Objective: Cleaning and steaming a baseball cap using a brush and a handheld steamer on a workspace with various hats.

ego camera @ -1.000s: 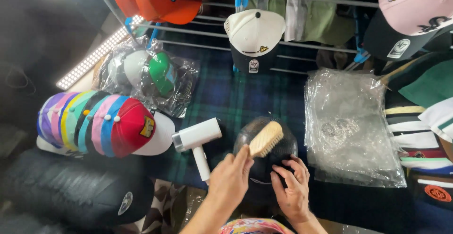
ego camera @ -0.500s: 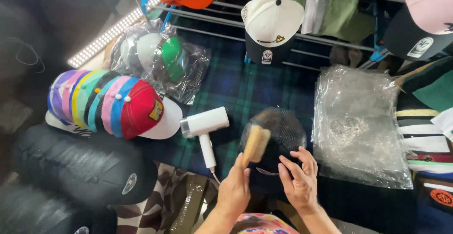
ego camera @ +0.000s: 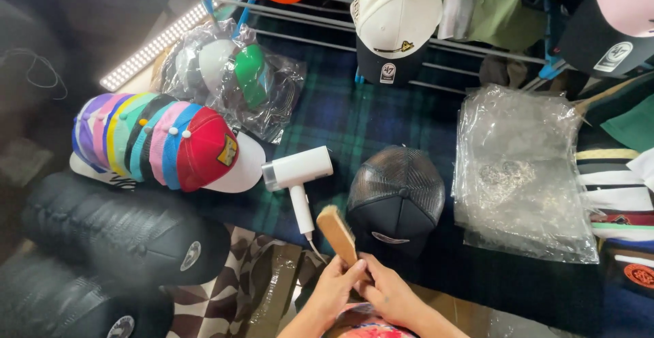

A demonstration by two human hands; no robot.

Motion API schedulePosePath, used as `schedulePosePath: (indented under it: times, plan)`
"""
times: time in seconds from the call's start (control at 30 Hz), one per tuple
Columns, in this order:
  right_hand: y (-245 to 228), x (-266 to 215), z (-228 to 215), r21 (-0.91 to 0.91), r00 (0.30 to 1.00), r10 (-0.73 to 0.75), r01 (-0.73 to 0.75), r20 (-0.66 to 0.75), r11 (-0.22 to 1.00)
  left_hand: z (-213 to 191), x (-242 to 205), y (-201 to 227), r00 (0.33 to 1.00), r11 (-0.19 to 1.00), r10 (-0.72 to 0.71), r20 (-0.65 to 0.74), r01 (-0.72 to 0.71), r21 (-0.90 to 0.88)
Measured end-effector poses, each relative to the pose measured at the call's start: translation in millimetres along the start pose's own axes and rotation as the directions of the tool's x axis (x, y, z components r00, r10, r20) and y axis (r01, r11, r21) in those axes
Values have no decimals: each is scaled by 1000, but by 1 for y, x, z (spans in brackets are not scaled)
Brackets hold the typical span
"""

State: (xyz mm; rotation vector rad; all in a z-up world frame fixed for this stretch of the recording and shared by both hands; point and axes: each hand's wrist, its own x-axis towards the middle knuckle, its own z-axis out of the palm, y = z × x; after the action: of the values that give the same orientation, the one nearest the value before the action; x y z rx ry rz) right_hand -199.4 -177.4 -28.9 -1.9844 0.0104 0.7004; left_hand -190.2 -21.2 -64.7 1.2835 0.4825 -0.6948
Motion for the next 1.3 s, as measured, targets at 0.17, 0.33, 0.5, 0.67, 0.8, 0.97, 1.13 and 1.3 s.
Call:
schedulePosePath:
  times: [0.17, 0.33, 0.5, 0.67, 0.8, 0.97, 1.13, 1.3]
  plan:
    - [16, 7, -14, -257, 995, -64, 42, -80, 965, -41, -6, 6, 980, 988, -128, -155, 113, -104]
    - [31, -13, -8, -675, 979, 114, 29, 167, 737, -54, 21, -3, 902, 954, -112, -417, -19, -298]
    - [45, 6, -29, -428, 972, 74, -166, -225, 889, -34, 64, 22, 965, 971, -94, -243, 34, -238]
    - [91, -17, -44, -433, 982, 46, -121, -181, 893, -17, 91, 17, 981, 922, -195, -22, 176, -346]
    - [107, -90, -94, 14, 733, 595, -627, -331, 779, -16, 95, 7, 991, 960, -133, -31, 121, -251]
    - [104, -111, -79, -18, 678, 633, -687, -373, 726, -14, 75, 16, 987, 950, -144, 67, 156, -270]
    - [107, -51, -44, -375, 988, -37, -22, -151, 927, -13, 79, -4, 987, 895, -149, 56, 159, -417]
    - [120, -128, -99, -84, 706, 556, -648, -439, 757, -14, 71, 4, 982, 941, -169, 84, 186, -284]
